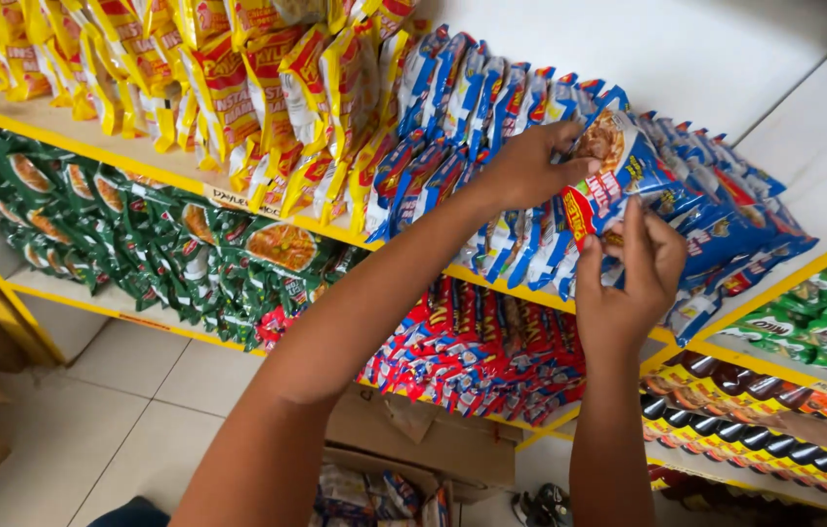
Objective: Stocking instant noodle packets from a box onto a shelf.
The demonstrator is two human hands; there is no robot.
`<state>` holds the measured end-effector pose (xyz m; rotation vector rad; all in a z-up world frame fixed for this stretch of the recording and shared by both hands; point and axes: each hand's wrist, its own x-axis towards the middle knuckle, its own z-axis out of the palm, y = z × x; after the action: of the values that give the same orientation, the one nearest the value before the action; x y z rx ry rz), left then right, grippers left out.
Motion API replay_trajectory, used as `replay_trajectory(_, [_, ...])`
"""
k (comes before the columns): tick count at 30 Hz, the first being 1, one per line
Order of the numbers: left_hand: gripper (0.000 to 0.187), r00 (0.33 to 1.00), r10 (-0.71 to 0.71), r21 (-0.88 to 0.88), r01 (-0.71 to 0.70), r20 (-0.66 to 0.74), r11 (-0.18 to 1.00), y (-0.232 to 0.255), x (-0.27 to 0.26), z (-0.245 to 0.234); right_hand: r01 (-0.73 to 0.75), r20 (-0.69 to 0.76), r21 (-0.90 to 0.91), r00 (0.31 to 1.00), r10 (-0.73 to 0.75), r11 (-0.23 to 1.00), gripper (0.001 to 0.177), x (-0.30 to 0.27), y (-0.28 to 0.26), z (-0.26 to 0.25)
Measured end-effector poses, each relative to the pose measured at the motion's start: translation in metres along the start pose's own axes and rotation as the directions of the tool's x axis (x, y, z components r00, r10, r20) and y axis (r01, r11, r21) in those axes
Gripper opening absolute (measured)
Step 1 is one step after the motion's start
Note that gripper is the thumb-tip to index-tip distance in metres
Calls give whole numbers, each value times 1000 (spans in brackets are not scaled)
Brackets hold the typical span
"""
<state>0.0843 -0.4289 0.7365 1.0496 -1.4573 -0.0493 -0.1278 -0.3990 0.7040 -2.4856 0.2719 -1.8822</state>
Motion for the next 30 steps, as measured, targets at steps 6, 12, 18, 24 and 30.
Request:
replay_trajectory(6, [61, 985, -165, -100, 169, 48, 981, -65, 33, 27, 0, 60, -94, 998, 5, 996, 58, 7, 29, 19])
replay_trajectory(12, [58, 981, -175, -189, 187, 80, 964, -84, 28, 30, 89, 104, -237, 992, -66, 968, 57, 8, 38, 30])
replay_trajectory(18, [47, 979, -161, -103, 175, 126, 979, -59, 23, 23, 100, 138, -394, 989, -49, 914, 57, 4, 41, 32])
replay_trajectory(24, [37, 978, -150, 10, 150, 145, 989, -59, 27, 28, 102, 144, -514, 989, -32, 852, 57, 4, 43, 30])
replay_trajectory(30, [34, 971, -181, 138, 161, 155, 977, -54, 38, 32, 84, 144, -538, 990, -6, 839, 52, 13, 47, 25])
